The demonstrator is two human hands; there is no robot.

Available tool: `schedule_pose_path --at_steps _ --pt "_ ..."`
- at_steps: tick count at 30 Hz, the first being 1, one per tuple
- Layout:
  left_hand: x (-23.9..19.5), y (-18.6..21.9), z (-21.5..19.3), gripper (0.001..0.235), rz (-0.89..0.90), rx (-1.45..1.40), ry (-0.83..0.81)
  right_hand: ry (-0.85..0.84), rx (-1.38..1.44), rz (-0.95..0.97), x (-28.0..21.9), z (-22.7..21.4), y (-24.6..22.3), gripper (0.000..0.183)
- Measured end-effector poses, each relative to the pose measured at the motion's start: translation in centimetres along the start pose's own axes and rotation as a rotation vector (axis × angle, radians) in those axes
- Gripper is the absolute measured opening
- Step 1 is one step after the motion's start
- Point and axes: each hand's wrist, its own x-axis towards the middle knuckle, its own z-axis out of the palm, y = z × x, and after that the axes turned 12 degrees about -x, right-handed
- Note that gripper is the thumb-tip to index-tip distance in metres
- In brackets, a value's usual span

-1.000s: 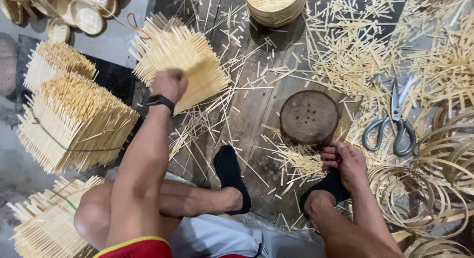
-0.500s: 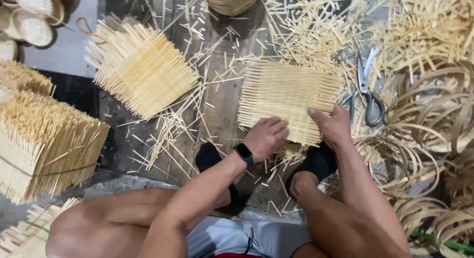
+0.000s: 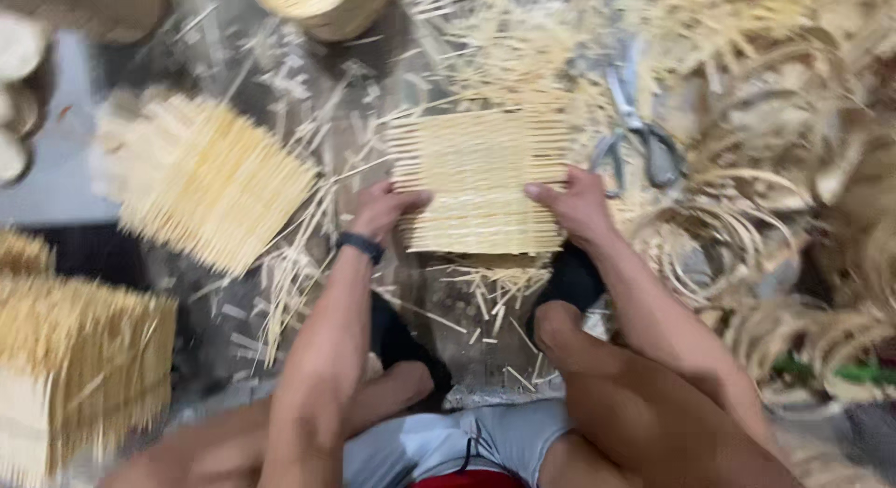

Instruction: The person sits on the floor and repeatedly assembles small round bamboo trays. They place a woven bamboo base on a wooden block, fit a bamboo ring around the edge, and trim the excess with shears. Finished trays are stacked nearby.

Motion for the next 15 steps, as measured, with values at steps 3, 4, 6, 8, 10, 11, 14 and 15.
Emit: schedule_pose_path --at_steps 3,4,6,8,10,11,14,15 --pt "-0.3 0.2 0.6 0.037 -0.002 -0.052 -0.006 0.093 -0.169 -0.012 0.4 -0.3 1.0 0.028" --pt "-0.5 0.6 0.6 0.039 0.007 -0.103 -0.012 0.124 -0.272 0.002 0.5 -0.7 1.0 0.032" --pt "-1.1 1.3 0.7 0.053 0.014 -0.034 0.022 0.261 -0.275 -0.107 0.7 -3.1 0.7 0.034" --pt "-1.7 2.2 0.7 0.069 0.007 0.049 0.11 0.529 -0.358 -0.215 -0.3 -7.9 0.6 0.033" --pt "-2.6 3.5 0.3 0.088 -0.014 0.145 0.245 0.833 -0.484 -0.034 -0.6 -14.4 0.6 0.032" --pt "-3.1 4.0 0.1 0.092 0.04 0.122 0.275 1.045 -1.008 -0.18 -0.8 -18.2 0.5 0.036" --pt "-4.7 6.0 -0.8 0.096 0.185 0.059 0.374 1.024 -1.344 0.061 -0.8 -25.4 0.7 0.048" --pt "-5.2 6.6 -1.0 0.092 0.222 0.044 0.409 0.941 -1.237 0.128 -1.3 -26.1 0.7 0.032"
